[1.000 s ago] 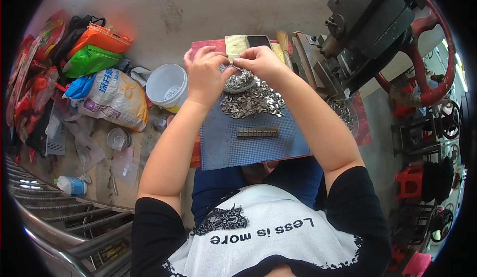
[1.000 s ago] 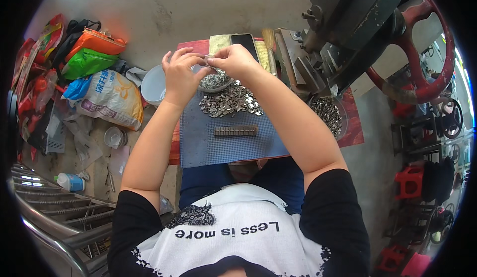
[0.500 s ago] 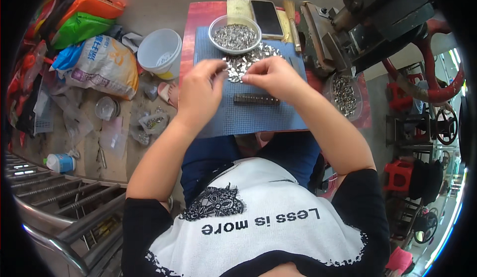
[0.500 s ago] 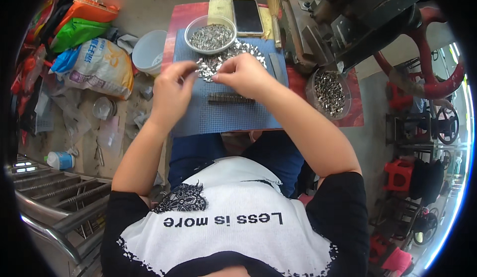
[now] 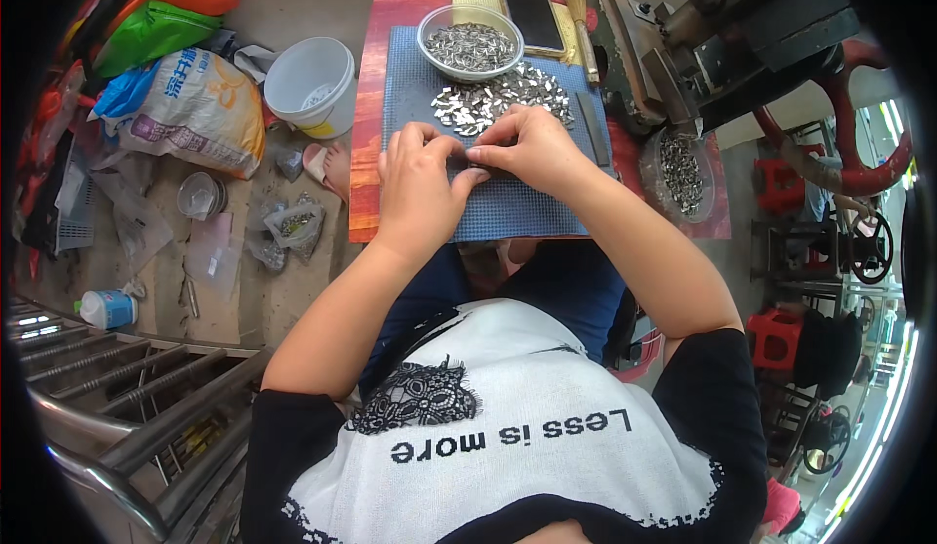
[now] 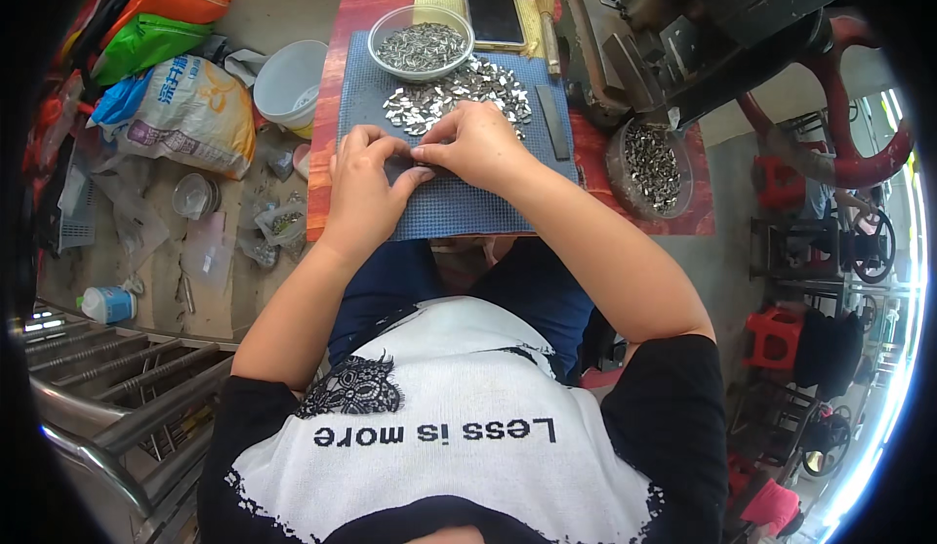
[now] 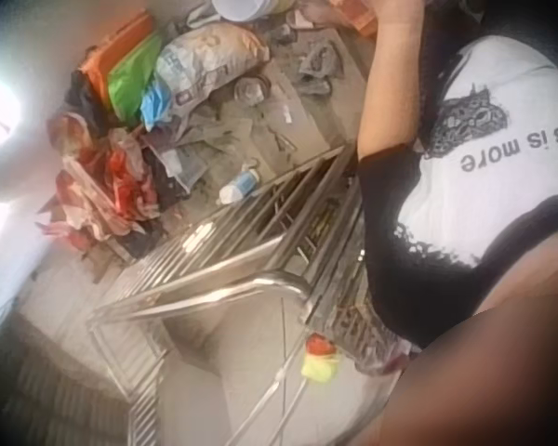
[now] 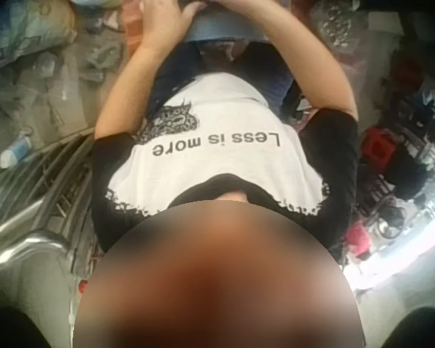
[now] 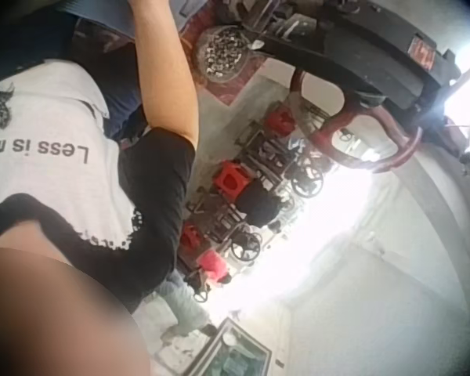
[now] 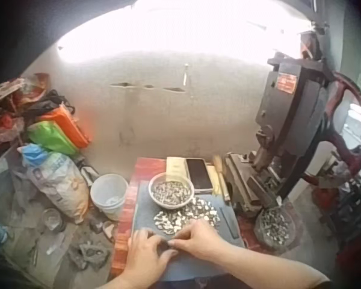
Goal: Manually arranging small metal studs into a template jig and then using a hand-operated press machine to secure or process them.
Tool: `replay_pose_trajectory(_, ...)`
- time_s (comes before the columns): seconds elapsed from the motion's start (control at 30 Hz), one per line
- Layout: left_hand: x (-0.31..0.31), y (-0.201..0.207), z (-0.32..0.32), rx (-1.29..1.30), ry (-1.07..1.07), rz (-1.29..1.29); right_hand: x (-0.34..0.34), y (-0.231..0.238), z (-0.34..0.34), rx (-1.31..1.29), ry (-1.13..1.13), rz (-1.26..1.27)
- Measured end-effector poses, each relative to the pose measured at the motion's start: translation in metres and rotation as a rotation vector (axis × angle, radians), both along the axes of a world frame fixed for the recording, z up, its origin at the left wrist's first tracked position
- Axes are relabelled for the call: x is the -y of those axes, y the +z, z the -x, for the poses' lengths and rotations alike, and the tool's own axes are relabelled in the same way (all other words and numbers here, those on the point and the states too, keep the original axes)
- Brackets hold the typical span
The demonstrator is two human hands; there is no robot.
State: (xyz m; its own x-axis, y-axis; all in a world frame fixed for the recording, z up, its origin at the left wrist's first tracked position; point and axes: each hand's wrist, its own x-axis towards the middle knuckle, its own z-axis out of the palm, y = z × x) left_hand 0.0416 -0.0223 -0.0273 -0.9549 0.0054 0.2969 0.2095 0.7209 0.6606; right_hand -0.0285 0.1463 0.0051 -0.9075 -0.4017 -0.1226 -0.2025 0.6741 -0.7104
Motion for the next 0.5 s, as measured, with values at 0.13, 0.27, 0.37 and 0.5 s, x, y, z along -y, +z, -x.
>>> replay_pose_trajectory(0.13,0.0,-0.001,0.0,-0.023,-0.006,-0.018,0.005,0.006,-0.003,-0.082,0.025,-0.076)
replay_pose_trajectory(0.27,0.001,-0.001,0.001,-0.015,-0.019,-0.016,-0.007,0.004,0.002,-0.031,0.03,-0.047)
replay_pose_trajectory(0.37,0.001,-0.001,0.0,-0.018,-0.01,-0.01,-0.011,0.006,0.001,0.035,0.022,-0.034)
replay_pose_trajectory(0.5,0.0,-0.002,0.0,-0.034,-0.005,-0.009,-0.015,0.011,-0.002,0.116,0.03,0.005)
